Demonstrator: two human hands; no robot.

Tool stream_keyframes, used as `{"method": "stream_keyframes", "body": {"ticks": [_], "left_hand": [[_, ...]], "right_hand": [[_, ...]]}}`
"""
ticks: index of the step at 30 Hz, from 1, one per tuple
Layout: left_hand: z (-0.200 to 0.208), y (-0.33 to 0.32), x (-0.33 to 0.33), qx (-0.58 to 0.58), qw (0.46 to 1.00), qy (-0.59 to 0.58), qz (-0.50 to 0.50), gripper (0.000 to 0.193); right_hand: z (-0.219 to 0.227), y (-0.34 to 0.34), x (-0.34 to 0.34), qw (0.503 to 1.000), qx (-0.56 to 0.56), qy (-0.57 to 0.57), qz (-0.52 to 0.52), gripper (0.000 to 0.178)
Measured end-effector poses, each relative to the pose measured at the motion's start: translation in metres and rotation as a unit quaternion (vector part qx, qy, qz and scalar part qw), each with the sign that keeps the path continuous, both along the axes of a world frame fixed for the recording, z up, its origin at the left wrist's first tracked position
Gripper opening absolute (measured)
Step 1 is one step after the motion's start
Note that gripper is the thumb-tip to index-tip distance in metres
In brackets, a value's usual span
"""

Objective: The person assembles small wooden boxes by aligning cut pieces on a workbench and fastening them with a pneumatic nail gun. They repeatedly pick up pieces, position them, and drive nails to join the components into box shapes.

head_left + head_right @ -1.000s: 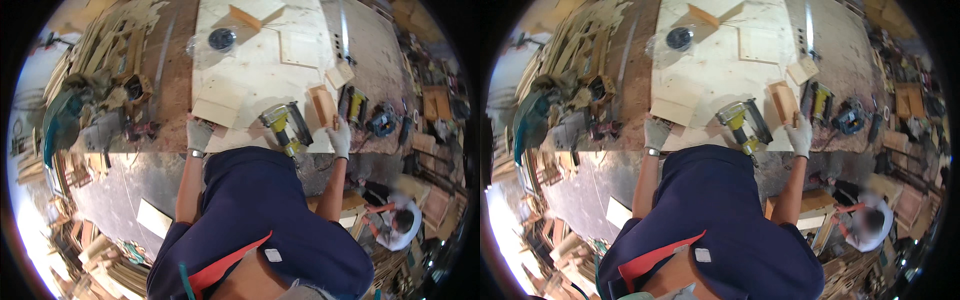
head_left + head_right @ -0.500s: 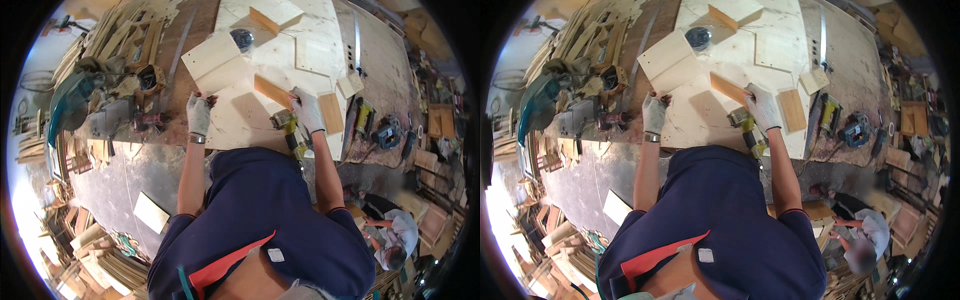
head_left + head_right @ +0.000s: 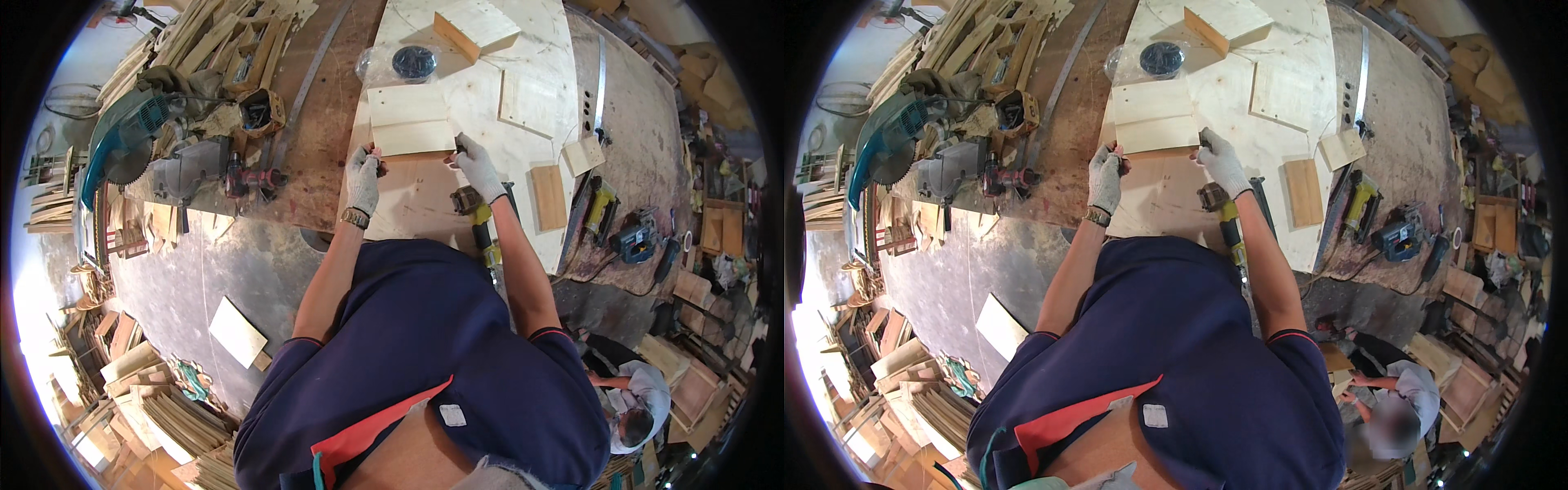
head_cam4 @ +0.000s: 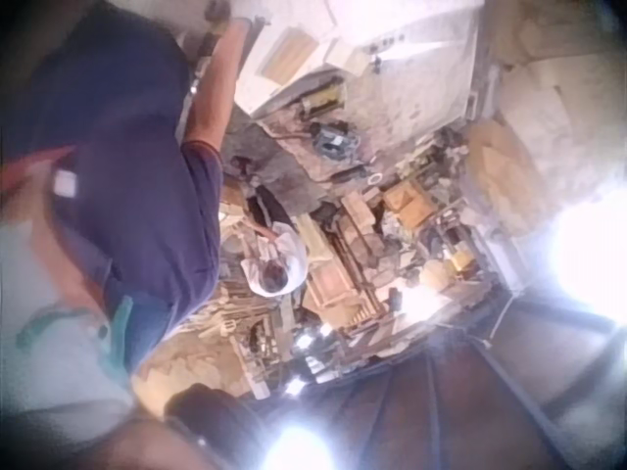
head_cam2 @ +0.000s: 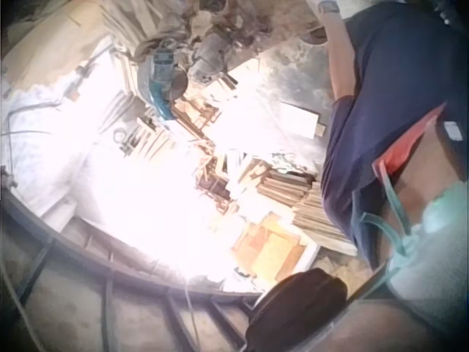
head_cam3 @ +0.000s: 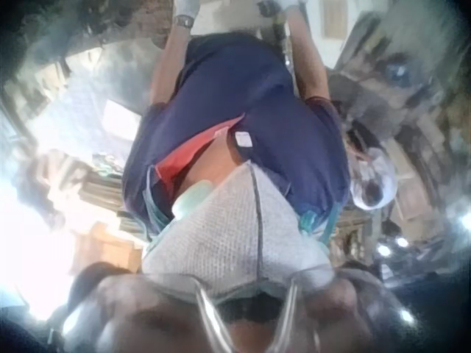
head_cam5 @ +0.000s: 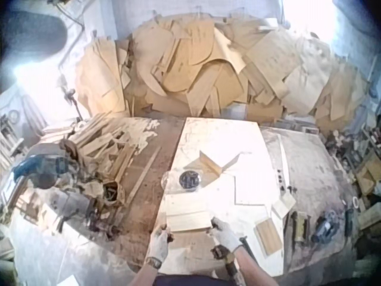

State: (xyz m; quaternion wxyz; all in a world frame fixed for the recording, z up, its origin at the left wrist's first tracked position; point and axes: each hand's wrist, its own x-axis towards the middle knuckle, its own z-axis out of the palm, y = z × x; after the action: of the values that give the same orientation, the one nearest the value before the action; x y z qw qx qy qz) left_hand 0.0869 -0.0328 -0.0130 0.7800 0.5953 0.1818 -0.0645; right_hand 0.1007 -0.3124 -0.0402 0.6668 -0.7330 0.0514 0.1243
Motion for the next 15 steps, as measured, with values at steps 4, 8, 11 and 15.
{"method": "stream_keyframes", "body": {"ticks": [4, 8, 11, 15], "left_hand": [[0.01, -0.007, 0.001, 0.054, 0.998, -0.016, -0.032, 0.027], [0.013, -0.005, 0.001, 0.2, 0.977, -0.037, -0.068, 0.026], [0.008, 0.007, -0.002, 0.335, 0.933, -0.096, -0.093, 0.028], [-0.001, 0.023, -0.008, 0.356, 0.921, -0.104, -0.117, 0.035]], "right_hand": [[0.013, 0.005, 0.002, 0.989, 0.095, 0.09, -0.069, 0.046], [0.02, 0.014, 0.003, 0.998, 0.004, 0.031, -0.05, 0.05], [0.017, 0.017, 0.002, 0.998, -0.012, 0.026, -0.058, 0.051], [0.013, 0.017, 0.003, 0.996, -0.055, -0.024, -0.068, 0.051]]}}
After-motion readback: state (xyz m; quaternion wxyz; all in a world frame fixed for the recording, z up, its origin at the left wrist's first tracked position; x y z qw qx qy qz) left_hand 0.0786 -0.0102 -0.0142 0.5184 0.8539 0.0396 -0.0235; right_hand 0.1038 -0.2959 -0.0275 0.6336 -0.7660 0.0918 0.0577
